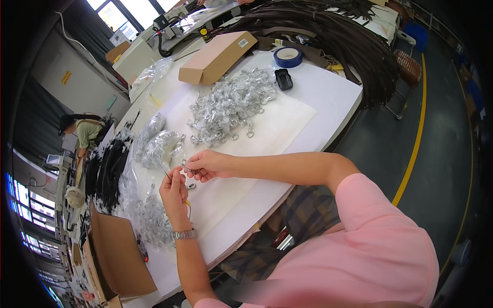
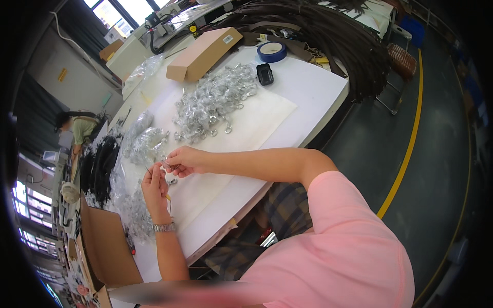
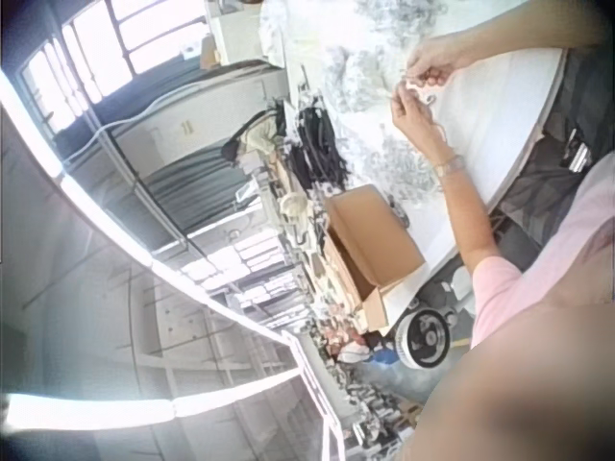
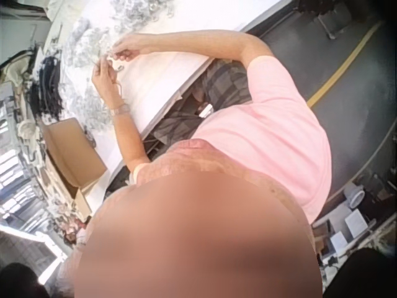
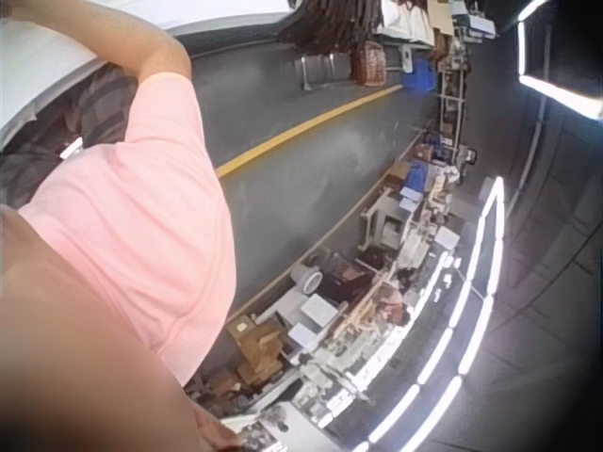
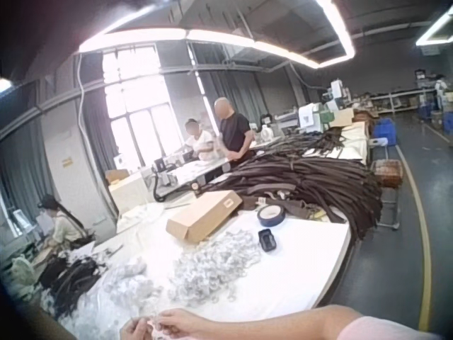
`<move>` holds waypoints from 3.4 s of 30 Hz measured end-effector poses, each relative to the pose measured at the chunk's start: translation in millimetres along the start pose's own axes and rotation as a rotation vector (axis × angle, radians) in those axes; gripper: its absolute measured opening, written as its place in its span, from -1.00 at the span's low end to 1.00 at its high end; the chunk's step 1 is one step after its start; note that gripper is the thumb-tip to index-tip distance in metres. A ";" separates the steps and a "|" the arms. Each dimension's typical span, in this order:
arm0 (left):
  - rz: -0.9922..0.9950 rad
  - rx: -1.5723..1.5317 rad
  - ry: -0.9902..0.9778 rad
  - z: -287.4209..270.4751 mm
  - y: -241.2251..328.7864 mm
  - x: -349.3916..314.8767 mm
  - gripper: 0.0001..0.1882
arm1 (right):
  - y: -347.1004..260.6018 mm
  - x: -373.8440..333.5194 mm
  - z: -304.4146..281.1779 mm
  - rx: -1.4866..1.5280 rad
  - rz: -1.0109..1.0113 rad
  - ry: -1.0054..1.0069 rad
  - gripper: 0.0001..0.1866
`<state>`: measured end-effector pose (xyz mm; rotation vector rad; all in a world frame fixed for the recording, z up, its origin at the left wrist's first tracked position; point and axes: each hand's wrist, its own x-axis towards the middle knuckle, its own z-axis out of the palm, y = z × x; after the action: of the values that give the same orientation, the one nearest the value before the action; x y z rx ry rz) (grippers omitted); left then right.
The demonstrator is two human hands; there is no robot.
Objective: The recorder is assembling small metal keychain rings by attaching a connector piece using a thin tool.
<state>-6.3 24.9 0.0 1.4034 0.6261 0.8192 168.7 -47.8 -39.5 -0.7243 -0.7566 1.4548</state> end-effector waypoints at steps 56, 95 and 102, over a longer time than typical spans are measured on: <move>0.240 0.299 -0.145 8.8 4.7 -7.5 -0.87 | -35.3 -13.6 -16.9 -0.084 0.343 -0.231 -0.78; 0.067 0.256 -0.316 0.3 -4.3 -6.9 -0.57 | -9.2 -7.9 13.8 -0.895 -0.328 0.257 -0.74; -0.062 0.028 -0.376 3.3 -0.1 -8.0 -0.59 | -12.6 -15.7 17.4 -0.870 -0.368 0.236 -0.76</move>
<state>-8.4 16.6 -0.5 1.5070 0.3882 0.4801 162.2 -63.8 -19.4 -1.3000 -1.2708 0.6481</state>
